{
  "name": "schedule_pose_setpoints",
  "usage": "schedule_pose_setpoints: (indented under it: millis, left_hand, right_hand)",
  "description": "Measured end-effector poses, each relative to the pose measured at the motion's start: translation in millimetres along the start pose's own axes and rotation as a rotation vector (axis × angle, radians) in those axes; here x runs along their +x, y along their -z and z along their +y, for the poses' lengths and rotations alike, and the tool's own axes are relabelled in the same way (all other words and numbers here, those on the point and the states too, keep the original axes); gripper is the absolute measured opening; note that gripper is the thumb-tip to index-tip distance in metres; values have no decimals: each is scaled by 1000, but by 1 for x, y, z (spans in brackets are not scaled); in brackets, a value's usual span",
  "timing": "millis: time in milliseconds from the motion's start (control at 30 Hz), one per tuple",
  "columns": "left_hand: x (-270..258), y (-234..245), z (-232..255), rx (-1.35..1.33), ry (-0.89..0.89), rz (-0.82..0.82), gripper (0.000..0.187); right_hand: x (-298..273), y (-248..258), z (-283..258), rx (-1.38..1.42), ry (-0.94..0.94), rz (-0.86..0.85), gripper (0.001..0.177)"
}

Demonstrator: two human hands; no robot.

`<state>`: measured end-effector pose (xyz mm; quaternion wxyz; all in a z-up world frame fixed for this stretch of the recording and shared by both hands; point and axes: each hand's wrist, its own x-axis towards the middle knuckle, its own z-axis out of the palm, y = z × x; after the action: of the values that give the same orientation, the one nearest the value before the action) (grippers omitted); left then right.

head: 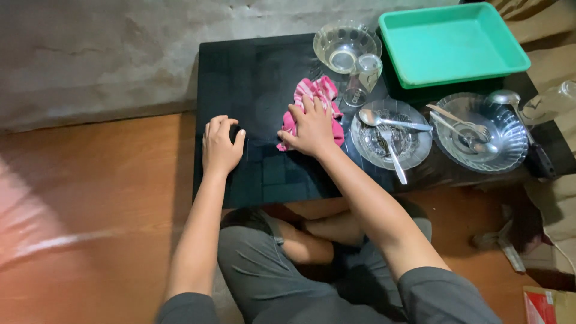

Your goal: Wiping a table surface with a cloth and organizing dishes and a tray.

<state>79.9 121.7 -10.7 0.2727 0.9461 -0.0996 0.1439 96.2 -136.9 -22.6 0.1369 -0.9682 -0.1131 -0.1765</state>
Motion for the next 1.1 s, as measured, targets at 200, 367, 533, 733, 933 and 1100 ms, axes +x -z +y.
schedule_pose_setpoints:
  millis: [200,367,533,733,933,1100]
  left_hand:
    - [0,-3,-8,-4,-28,-12,29]
    - [-4,0,-1,5,-12,5,27]
    - [-1,-11,-4,77,-54,33,30]
    - [-5,-10,-5,104,-56,29,29]
    - [-3,-18,-11,169,-133,72,33]
    - [-5,-6,-2,165,-109,36,34]
  right_hand:
    - [-66,31,-10,6,134,13,69]
    - [-139,64,-9,33,168,-26,70]
    - [-131,58,0,39,183,-50,73]
    - [-58,15,0,21,154,39,69]
    - [27,-28,-1,-1,117,65,70]
    - [93,-48,-5,-28,9,-6,68]
